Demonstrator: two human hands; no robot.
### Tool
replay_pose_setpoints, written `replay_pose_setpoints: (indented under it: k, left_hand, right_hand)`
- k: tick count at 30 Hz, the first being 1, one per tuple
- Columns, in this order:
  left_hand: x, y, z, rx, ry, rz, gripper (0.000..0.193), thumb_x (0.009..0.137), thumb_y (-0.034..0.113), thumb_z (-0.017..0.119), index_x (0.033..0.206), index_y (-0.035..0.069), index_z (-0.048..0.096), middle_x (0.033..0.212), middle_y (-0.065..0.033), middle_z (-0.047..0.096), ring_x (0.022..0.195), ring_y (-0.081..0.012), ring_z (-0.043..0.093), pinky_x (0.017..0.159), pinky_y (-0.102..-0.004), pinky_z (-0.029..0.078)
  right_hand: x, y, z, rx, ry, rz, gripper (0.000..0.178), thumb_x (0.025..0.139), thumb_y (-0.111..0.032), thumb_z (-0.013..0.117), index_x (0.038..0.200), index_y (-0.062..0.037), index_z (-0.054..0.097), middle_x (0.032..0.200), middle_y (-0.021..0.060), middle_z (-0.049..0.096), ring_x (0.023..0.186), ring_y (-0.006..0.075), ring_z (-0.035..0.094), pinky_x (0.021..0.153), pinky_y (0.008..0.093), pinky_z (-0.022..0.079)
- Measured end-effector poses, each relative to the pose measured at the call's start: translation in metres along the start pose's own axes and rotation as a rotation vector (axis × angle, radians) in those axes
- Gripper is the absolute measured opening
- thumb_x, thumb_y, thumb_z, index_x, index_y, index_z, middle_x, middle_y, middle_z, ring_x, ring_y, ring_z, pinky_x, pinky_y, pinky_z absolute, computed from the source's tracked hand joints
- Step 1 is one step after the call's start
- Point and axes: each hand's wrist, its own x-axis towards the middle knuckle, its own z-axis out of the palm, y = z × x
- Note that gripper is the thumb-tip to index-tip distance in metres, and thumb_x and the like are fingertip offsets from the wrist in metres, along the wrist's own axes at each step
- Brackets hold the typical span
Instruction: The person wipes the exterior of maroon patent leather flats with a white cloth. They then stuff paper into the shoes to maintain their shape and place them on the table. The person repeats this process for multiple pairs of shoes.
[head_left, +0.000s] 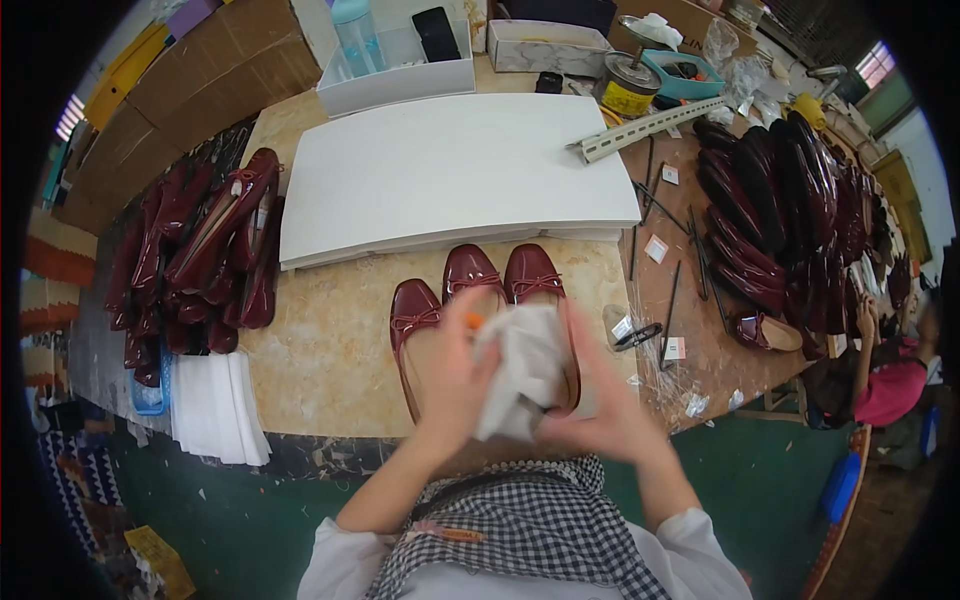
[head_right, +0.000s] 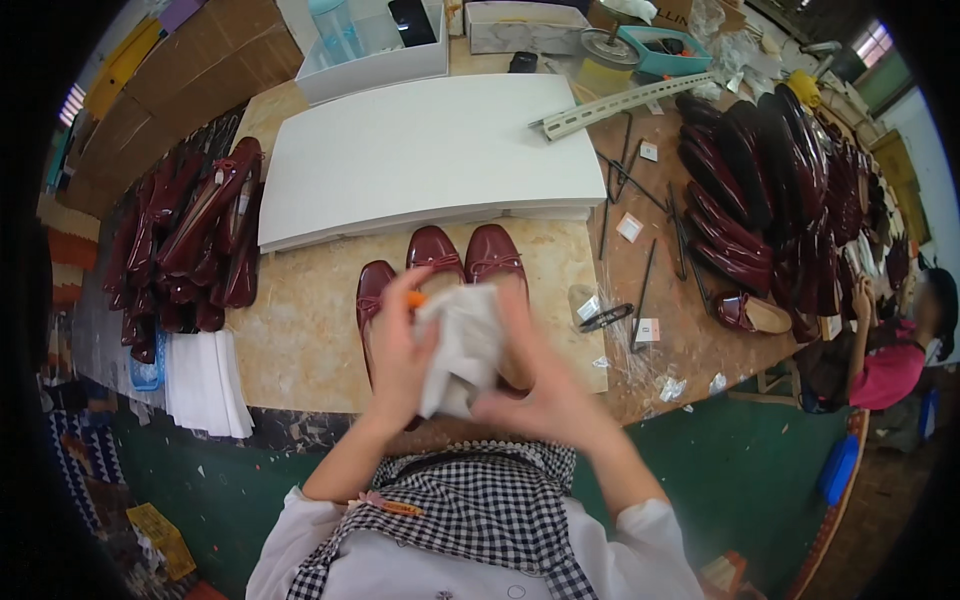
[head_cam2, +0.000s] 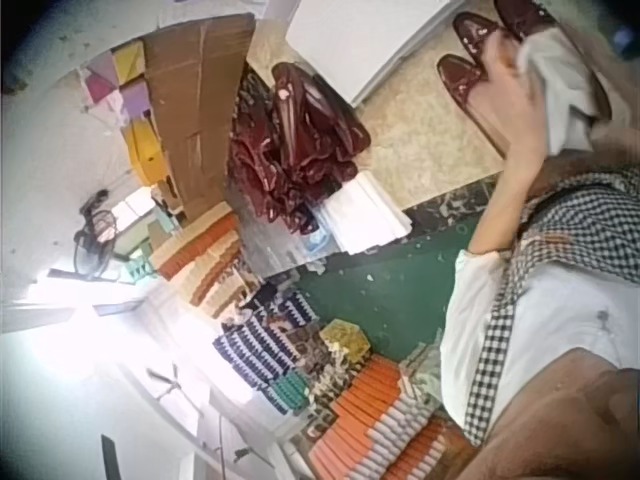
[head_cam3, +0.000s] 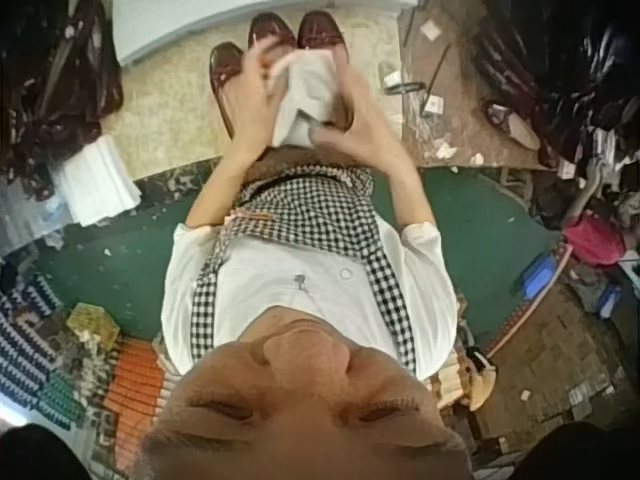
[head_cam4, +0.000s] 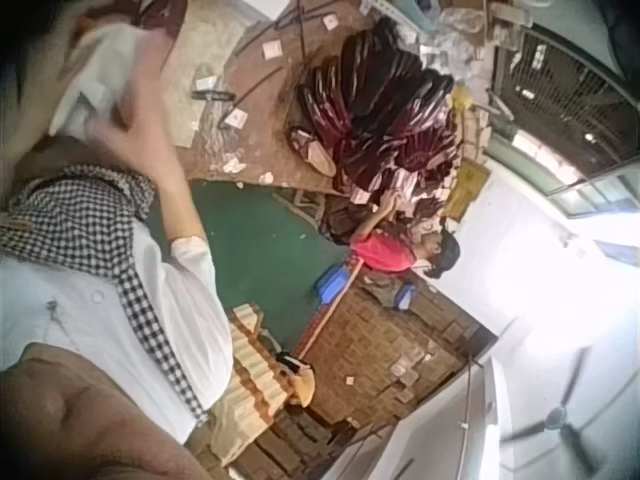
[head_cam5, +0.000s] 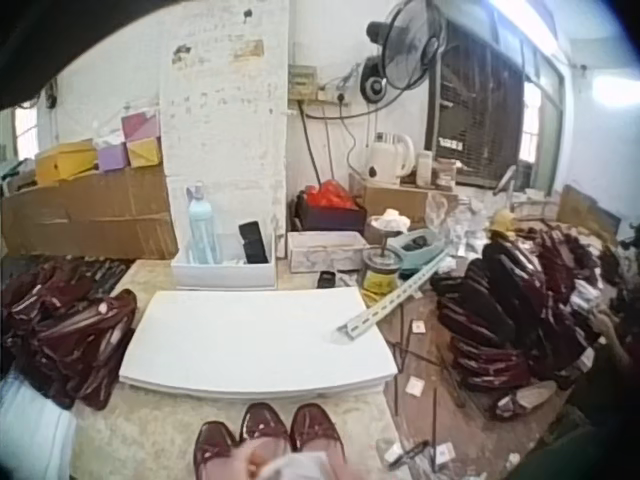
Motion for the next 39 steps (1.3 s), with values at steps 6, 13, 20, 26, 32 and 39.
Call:
replay_pose_setpoints:
  k: [6,13,20,26,32,39]
  left_hand:
    - [0.0,-0.019,0.035,-0.001,-0.494,-0.16,0.032,0.096,0.028,0.045,0.114,0.004,0.058,0.091,-0.0152,0.063,0.082,-0.0262,0.062,0.081,-0.0372,0.049]
    - [-0.038,-0.027,0.064,0.709,-0.746,0.509,0.027,0.078,0.029,0.065,0.065,0.005,0.066,0.069,-0.0087,0.062,0.071,-0.0239,0.062,0.073,-0.0362,0.043]
    - [-0.039,-0.041,0.057,0.747,-0.728,0.479,0.021,0.075,0.025,0.068,0.068,0.006,0.065,0.07,-0.0066,0.061,0.069,-0.0201,0.061,0.073,-0.0332,0.041]
    - [-0.019,-0.026,0.061,0.734,-0.796,0.596,0.027,0.077,0.029,0.066,0.062,0.006,0.065,0.065,-0.0075,0.061,0.065,-0.0211,0.06,0.073,-0.0337,0.041]
    - [0.213,-0.029,-0.033,1.208,0.005,0.421,0.065,0.085,0.051,0.057,0.142,0.021,0.044,0.149,-0.0253,0.03,0.143,-0.04,0.015,0.112,-0.0632,0.008]
    - [0.204,-0.061,-0.045,0.936,0.141,0.383,0.029,0.087,0.025,0.059,0.11,0.009,0.061,0.095,-0.0164,0.058,0.095,-0.0336,0.055,0.081,-0.0484,0.046]
  right_hand:
    - [0.007,0.065,-0.027,0.512,0.194,0.563,0.037,0.081,-0.009,0.068,0.115,0.0016,0.061,0.137,0.0186,0.046,0.129,0.0298,0.044,0.098,0.0347,0.045]
    - [0.054,0.097,0.027,-0.78,0.082,-0.062,0.043,0.068,-0.001,0.063,0.11,-0.0066,0.067,0.088,0.0121,0.054,0.086,0.0284,0.056,0.069,0.0372,0.05]
    - [0.058,0.083,-0.016,-0.105,-0.016,0.305,0.048,0.071,-0.006,0.07,0.118,0.0,0.061,0.091,0.0162,0.056,0.083,0.0344,0.058,0.071,0.0407,0.049]
    - [0.073,0.12,0.02,-0.339,0.241,0.26,0.05,0.075,-0.013,0.073,0.121,0.0002,0.06,0.085,0.0172,0.057,0.076,0.0312,0.058,0.07,0.0367,0.048]
    - [0.014,0.09,-0.019,-0.096,0.225,0.268,0.04,0.082,-0.009,0.07,0.12,-0.0005,0.062,0.085,0.0087,0.06,0.073,0.0148,0.057,0.065,0.0268,0.048]
    - [-0.003,0.052,-0.007,0.177,0.318,0.328,0.061,0.088,-0.005,0.062,0.145,-0.0078,0.039,0.107,0.0063,0.055,0.09,0.0131,0.053,0.076,0.0277,0.049]
